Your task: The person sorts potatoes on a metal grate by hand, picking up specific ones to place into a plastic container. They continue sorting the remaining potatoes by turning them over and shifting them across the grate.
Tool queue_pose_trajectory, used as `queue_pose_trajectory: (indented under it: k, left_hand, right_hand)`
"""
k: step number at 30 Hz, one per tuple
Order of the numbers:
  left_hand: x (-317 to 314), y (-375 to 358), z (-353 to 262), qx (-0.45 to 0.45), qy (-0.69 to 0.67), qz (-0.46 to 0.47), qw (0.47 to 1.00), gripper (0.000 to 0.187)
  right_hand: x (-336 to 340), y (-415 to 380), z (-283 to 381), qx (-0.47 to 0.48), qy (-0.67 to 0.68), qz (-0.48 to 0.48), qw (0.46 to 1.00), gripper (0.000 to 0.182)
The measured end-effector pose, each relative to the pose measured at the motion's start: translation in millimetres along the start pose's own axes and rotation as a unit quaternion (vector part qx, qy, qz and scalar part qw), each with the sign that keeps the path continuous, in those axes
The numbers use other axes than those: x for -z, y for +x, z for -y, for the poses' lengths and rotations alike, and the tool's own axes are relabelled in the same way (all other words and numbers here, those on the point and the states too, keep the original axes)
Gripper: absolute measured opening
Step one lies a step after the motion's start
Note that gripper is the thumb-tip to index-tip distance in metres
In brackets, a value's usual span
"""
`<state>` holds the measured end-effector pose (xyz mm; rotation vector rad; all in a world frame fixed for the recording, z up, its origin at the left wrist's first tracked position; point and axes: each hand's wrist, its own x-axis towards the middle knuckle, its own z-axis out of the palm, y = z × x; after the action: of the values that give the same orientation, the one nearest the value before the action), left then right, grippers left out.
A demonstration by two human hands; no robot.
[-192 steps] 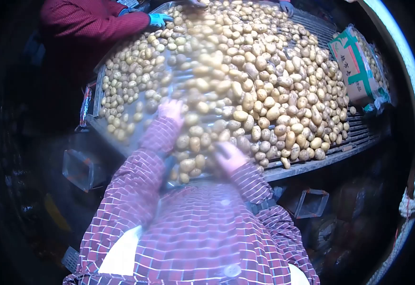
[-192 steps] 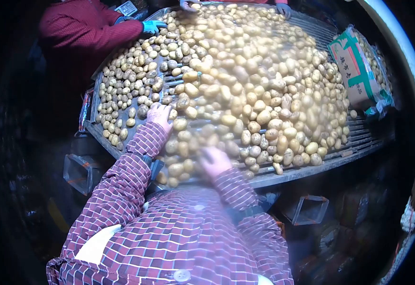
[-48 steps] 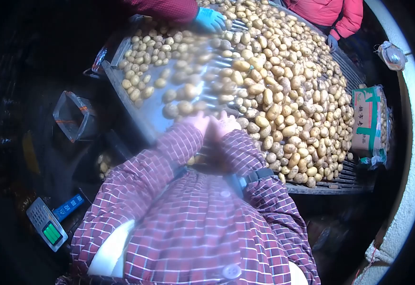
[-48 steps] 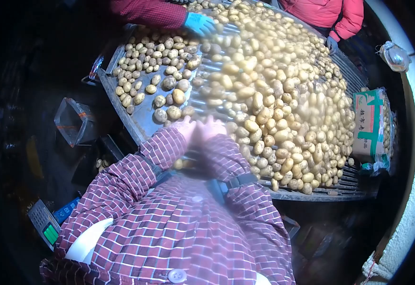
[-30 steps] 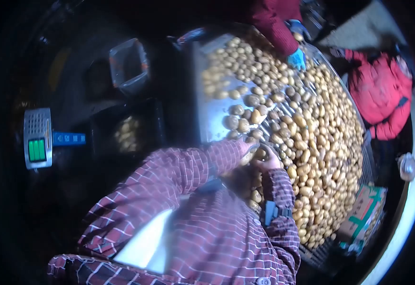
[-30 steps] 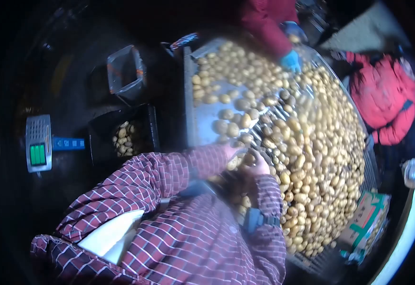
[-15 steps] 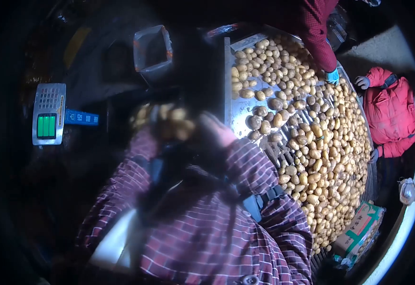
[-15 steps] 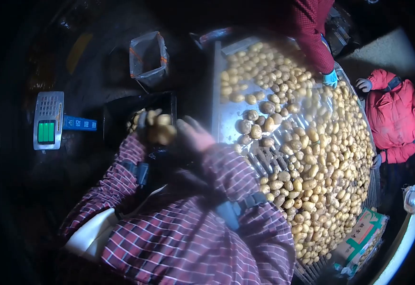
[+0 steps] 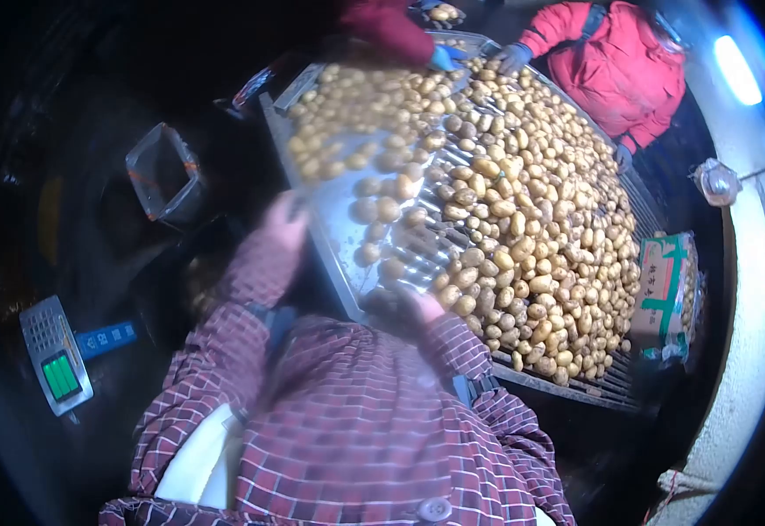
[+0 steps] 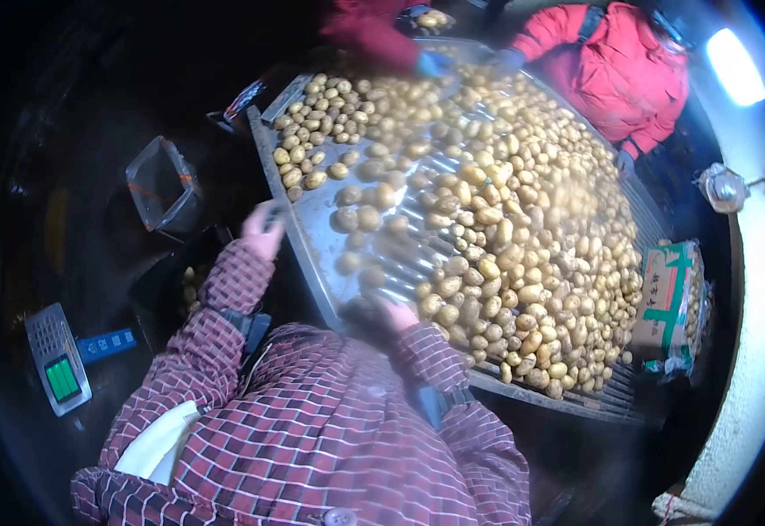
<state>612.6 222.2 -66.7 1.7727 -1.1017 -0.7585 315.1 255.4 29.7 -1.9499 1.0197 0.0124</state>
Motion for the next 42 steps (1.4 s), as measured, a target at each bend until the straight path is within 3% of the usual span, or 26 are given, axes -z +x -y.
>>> queue_pose_trajectory:
  k: [1,2,3,4,6,9,10,12,14,15,16,19,20,22,25,27,29,32,33,34,36,37,38,39,40,42]
  left_hand:
    - [-37.3,12.7,9.4,-0.088,0.066,0.086,0.99,0.044]
    - [-52.8,15.8,-38.1,-0.138,0.217,0.213,0.942,0.049]
    - [-65.2,14.0,-84.8,-0.183,0.361,0.329,0.853,0.055]
    - [-82.2,12.0,-96.1,-0.189,0.406,0.347,0.824,0.057]
    - [-110.4,11.3,-106.3,-0.197,0.493,0.374,0.76,0.062]
    - [-139.3,31.6,-78.7,-0.163,0.447,0.346,0.809,0.058]
    - [-139.3,34.5,-93.6,-0.147,0.456,0.369,0.796,0.055]
    - [-139.3,43.6,-111.5,-0.125,0.444,0.396,0.794,0.052]
    - [-140.6,46.4,-109.2,-0.12,0.428,0.39,0.806,0.051]
    - [-140.9,43.7,-99.7,-0.127,0.42,0.369,0.82,0.051]
    - [-141.4,42.1,-89.1,-0.136,0.411,0.346,0.832,0.052]
    - [-132.6,34.4,-23.8,-0.061,0.114,0.267,0.955,0.055]
    - [-120.6,28.5,-18.3,0.043,-0.049,0.275,0.959,0.056]
    - [-96.0,17.6,-14.2,0.237,-0.366,0.25,0.865,0.057]
    - [-53.1,0.6,-52.8,0.295,-0.535,0.249,0.752,0.056]
    - [-51.8,0.6,-58.1,0.323,-0.541,0.254,0.734,0.048]
    - [-67.2,17.9,-52.9,0.402,-0.496,0.255,0.726,0.043]
    - [-78.9,10.9,-111.7,0.276,-0.41,0.314,0.811,0.043]
    - [-85.2,9.5,-105.7,0.276,-0.538,0.349,0.716,0.039]
    - [-96.0,7.6,-90.4,0.27,-0.651,0.375,0.602,0.035]
    - [-124.2,1.8,-47.3,0.19,-0.696,0.32,0.614,0.03]
    - [-143.4,-4.8,-13.0,0.115,-0.625,0.241,0.734,0.03]
    - [-157.0,-8.9,17.2,0.033,-0.535,0.154,0.83,0.029]
    - [-137.4,-4.5,16.3,0.046,-0.469,0.167,0.866,0.038]
    - [-117.7,-0.4,15.6,0.057,-0.401,0.183,0.896,0.048]
    - [-31.9,30.3,75.8,0.102,-0.396,0.348,0.843,0.065]
  right_hand:
    - [9.6,-7.4,9.9,-0.005,0.003,-0.016,1.0,0.041]
    - [6.6,-9.0,-2.1,-0.01,0.006,-0.055,0.998,0.045]
    - [-2.3,-9.5,-22.7,-0.016,0.008,-0.094,0.995,0.05]
    - [-6.6,-12.0,-35.7,-0.02,0.01,-0.132,0.991,0.056]
    - [-0.2,-19.3,-42.8,-0.078,0.26,-0.139,0.952,0.055]
    - [18.5,-20.0,-56.5,-0.034,0.083,-0.151,0.984,0.047]
    - [20.7,-6.0,-75.2,-0.065,0.154,-0.139,0.976,0.045]
    - [26.4,41.5,-125.5,-0.03,0.105,-0.156,0.982,0.043]
    - [60.7,78.3,-97.7,-0.074,0.036,-0.163,0.983,0.044]
    - [91.4,84.4,-46.0,-0.178,0.083,-0.141,0.97,0.046]
    - [91.1,104.2,-56.3,-0.156,0.039,-0.178,0.971,0.048]
    - [97.1,149.6,-54.0,-0.158,-0.052,-0.218,0.962,0.042]
    - [95.3,164.0,-51.8,-0.177,-0.066,-0.206,0.96,0.04]
    - [91.3,177.5,-43.2,-0.183,-0.107,-0.172,0.962,0.035]
    - [78.6,182.2,-57.1,-0.073,-0.154,-0.248,0.954,0.038]
    - [84.4,177.3,-62.5,-0.085,0.15,-0.204,0.964,0.043]
    - [95.6,166.3,-60.1,-0.094,0.36,-0.16,0.914,0.046]
    - [116.0,137.2,-44.0,-0.101,0.539,-0.108,0.829,0.049]
    - [118.5,129.2,-40.2,-0.1,0.594,-0.092,0.793,0.051]
    - [110.6,127.4,-32.9,-0.097,0.466,-0.125,0.871,0.053]
    - [89.6,119.2,-4.2,-0.068,0.171,-0.115,0.976,0.058]
    - [58.4,126.8,-29.9,0.083,0.051,-0.15,0.984,0.061]
    - [43.3,126.6,-27.1,0.124,0.053,-0.168,0.977,0.06]
    - [35.5,126.2,-25.0,0.166,0.054,-0.185,0.967,0.06]
    - [40.2,120.5,-21.1,0.136,0.088,-0.17,0.972,0.058]
    - [61.5,106.3,-7.5,0.077,0.155,-0.136,0.976,0.056]
